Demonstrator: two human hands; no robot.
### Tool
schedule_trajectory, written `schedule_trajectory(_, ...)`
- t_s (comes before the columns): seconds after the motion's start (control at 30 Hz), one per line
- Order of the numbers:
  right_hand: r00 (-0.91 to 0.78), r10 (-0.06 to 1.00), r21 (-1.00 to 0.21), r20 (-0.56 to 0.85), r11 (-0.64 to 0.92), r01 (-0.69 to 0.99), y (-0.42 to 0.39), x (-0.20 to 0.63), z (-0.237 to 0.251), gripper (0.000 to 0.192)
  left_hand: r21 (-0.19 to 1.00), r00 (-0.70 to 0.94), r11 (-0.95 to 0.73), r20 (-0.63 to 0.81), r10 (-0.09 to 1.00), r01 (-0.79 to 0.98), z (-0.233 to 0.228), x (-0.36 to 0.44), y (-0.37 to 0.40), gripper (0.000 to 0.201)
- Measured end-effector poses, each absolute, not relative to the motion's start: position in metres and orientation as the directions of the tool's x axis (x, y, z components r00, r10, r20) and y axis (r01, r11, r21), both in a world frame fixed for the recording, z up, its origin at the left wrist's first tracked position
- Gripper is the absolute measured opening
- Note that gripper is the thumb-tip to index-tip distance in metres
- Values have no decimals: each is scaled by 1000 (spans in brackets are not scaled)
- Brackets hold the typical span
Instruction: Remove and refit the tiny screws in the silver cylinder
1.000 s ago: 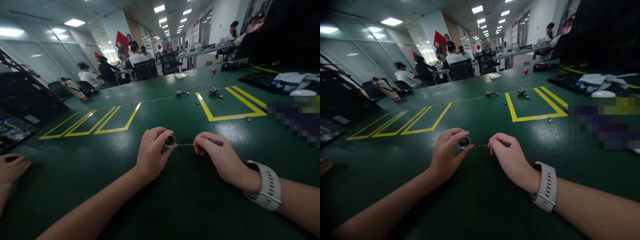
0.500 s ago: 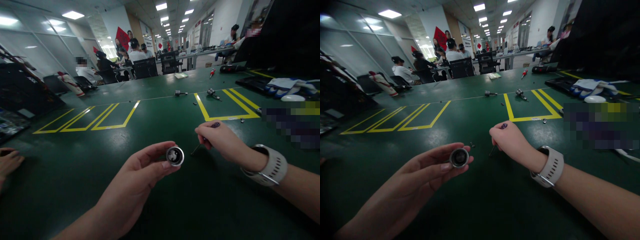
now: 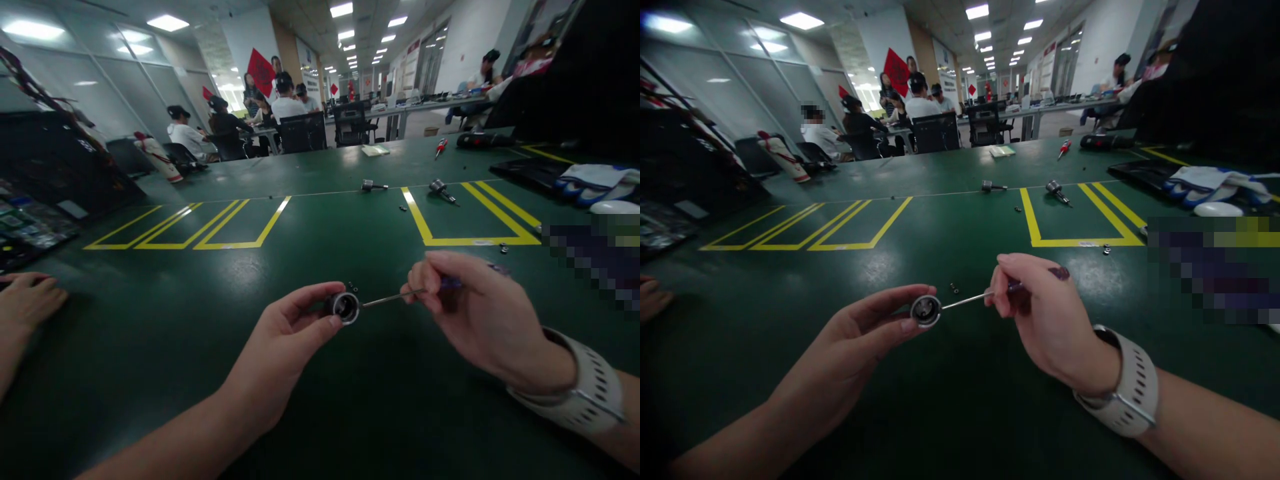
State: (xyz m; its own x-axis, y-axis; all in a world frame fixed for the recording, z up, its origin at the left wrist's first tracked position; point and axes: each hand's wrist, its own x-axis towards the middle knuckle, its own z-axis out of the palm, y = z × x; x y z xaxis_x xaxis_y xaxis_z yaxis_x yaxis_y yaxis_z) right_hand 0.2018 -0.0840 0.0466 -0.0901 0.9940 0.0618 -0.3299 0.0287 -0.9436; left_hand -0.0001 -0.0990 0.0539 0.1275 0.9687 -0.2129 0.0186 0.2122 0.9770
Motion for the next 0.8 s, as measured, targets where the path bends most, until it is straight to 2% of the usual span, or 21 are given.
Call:
schedule_trajectory(0.13, -170, 941, -957, 291, 288, -40, -101, 199, 46, 35, 981, 144, 195, -196, 970, 20, 52, 1, -101, 32)
schedule_trajectory(0.3, -333, 834, -812, 439, 528, 251, -114, 194, 52, 31, 986, 148, 168, -169, 974, 21, 50, 2, -104, 31)
schedule_trajectory(0.43, -435, 725, -675, 534, 675, 297, -117, 189, 56, 24, 990, 138, 144, -142, 980, -2, 49, 3, -105, 29)
schedule_trajectory(0.6, -539, 593, -528, 599, 798, 291, -121, 185, 55, 22, 979, 87, 202, -200, 976, -17, 53, 7, -107, 22)
schedule_trajectory(0.8, -581, 556, -488, 595, 824, 288, -124, 183, 52, 24, 975, 66, 215, -211, 975, -61, 53, 9, -106, 15)
